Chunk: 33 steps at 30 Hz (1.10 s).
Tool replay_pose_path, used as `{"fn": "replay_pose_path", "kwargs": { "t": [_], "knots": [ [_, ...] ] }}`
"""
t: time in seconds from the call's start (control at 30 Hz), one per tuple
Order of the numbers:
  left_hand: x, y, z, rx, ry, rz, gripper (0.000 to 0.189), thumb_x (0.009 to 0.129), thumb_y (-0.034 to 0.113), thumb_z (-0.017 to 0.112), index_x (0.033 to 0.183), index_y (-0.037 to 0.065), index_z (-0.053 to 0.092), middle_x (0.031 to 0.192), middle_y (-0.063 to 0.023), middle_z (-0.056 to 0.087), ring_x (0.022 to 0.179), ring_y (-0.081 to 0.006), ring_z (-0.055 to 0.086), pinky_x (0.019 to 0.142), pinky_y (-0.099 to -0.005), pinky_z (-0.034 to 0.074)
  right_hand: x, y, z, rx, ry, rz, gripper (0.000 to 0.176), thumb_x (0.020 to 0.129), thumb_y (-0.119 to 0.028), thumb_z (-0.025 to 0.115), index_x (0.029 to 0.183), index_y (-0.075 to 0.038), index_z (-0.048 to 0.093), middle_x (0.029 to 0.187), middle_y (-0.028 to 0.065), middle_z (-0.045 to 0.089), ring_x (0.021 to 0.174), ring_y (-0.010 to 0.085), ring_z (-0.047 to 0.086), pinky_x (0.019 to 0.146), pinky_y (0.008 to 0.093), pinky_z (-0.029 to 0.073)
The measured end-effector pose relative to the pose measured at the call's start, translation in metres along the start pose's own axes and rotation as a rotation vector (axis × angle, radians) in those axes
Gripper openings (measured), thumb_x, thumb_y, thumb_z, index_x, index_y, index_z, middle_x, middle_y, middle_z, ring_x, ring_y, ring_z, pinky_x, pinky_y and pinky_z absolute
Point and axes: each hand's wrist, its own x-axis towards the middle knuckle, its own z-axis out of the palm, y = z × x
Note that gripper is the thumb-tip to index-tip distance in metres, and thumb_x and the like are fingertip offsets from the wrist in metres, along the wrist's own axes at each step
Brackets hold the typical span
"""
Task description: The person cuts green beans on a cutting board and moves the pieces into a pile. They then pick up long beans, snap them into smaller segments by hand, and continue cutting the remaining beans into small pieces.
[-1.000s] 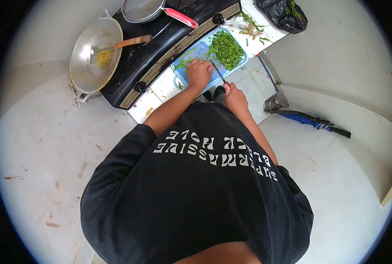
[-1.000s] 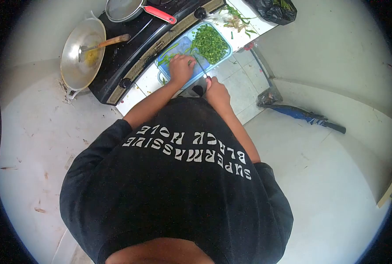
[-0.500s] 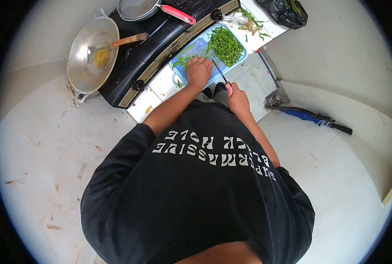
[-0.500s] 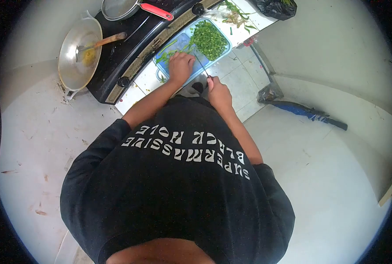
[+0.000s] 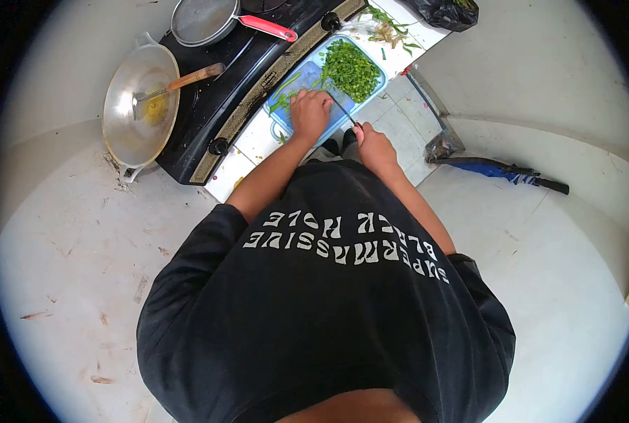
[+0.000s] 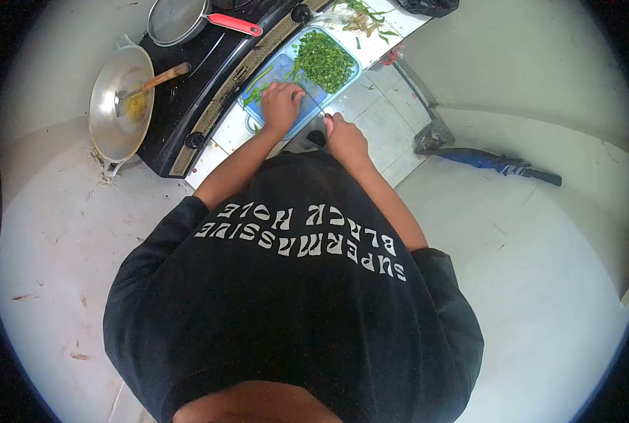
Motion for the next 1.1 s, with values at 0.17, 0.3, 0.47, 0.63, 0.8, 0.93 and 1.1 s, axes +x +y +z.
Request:
{"fn": "replay_pose_path", "kwargs": {
  "t": [0.17, 0.3, 0.47, 0.63, 0.8, 0.93, 1.1],
  "knots": [
    [-0.003, 0.000, 0.003, -0.026, 0.081, -0.022, 0.008, 0.081, 0.018, 0.079, 0.086, 0.011, 0.078, 0.091, -0.0077, 0.074, 0.093, -0.0313, 0.065, 0.085, -0.0450, 0.047, -0.012, 0.000, -0.013, -0.017, -0.019, 0.029, 0.042, 0.109, -0.041, 0.042, 0.113, -0.004, 0.061, 0.089, 0.0277, 0.072, 0.086, 0.0488, 0.071, 0.075, 0.0594, 0.055],
    [-0.005, -0.006, 0.008, -0.073, 0.100, 0.035, 0.007, 0.080, 0.013, 0.079, 0.086, 0.010, 0.079, 0.090, -0.0084, 0.074, 0.091, -0.0321, 0.065, 0.083, -0.0448, 0.049, -0.012, -0.002, -0.014, -0.035, -0.018, 0.017, 0.042, 0.109, -0.042, 0.042, 0.113, -0.005, 0.061, 0.089, 0.0285, 0.072, 0.087, 0.0489, 0.070, 0.075, 0.0596, 0.055],
    [-0.012, -0.008, 0.010, -0.098, 0.102, 0.060, 0.007, 0.084, 0.015, 0.074, 0.089, 0.013, 0.079, 0.090, -0.0064, 0.072, 0.096, -0.0304, 0.063, 0.085, -0.0456, 0.047, -0.004, 0.000, -0.011, 0.005, 0.031, -0.043, 0.042, 0.109, -0.042, 0.042, 0.113, -0.006, 0.061, 0.087, 0.0296, 0.071, 0.086, 0.0499, 0.070, 0.074, 0.0601, 0.054],
    [-0.015, -0.006, 0.008, -0.107, 0.097, 0.037, 0.007, 0.085, 0.015, 0.074, 0.089, 0.014, 0.079, 0.091, -0.0050, 0.071, 0.096, -0.0299, 0.063, 0.086, -0.0444, 0.047, -0.006, -0.002, -0.017, 0.031, 0.034, -0.036, 0.042, 0.109, -0.042, 0.042, 0.113, -0.005, 0.061, 0.085, 0.0303, 0.070, 0.084, 0.0513, 0.069, 0.074, 0.0613, 0.053],
    [-0.015, -0.005, 0.008, -0.079, 0.077, -0.034, 0.008, 0.085, 0.016, 0.074, 0.090, 0.014, 0.080, 0.092, -0.0049, 0.071, 0.096, -0.0292, 0.063, 0.087, -0.0442, 0.046, 0.000, 0.007, 0.001, 0.071, 0.019, -0.068, 0.042, 0.109, -0.042, 0.042, 0.113, -0.005, 0.061, 0.086, 0.0301, 0.070, 0.084, 0.0514, 0.069, 0.074, 0.0610, 0.053],
    [-0.012, -0.007, 0.008, -0.081, 0.072, -0.024, 0.008, 0.085, 0.017, 0.074, 0.090, 0.013, 0.079, 0.093, -0.0048, 0.072, 0.096, -0.0293, 0.063, 0.086, -0.0442, 0.046, 0.003, 0.004, -0.001, 0.034, -0.026, -0.039, 0.043, 0.109, -0.043, 0.042, 0.113, -0.005, 0.061, 0.088, 0.0301, 0.071, 0.085, 0.0513, 0.069, 0.074, 0.0610, 0.053],
    [-0.015, -0.002, 0.011, -0.019, 0.079, -0.089, 0.008, 0.084, 0.019, 0.076, 0.088, 0.013, 0.078, 0.092, -0.0055, 0.072, 0.096, -0.0290, 0.063, 0.085, -0.0453, 0.046, 0.004, 0.006, 0.006, 0.049, -0.013, -0.025, 0.043, 0.109, -0.044, 0.042, 0.112, -0.005, 0.061, 0.089, 0.0302, 0.071, 0.085, 0.0510, 0.069, 0.074, 0.0618, 0.053]
  ]
}}
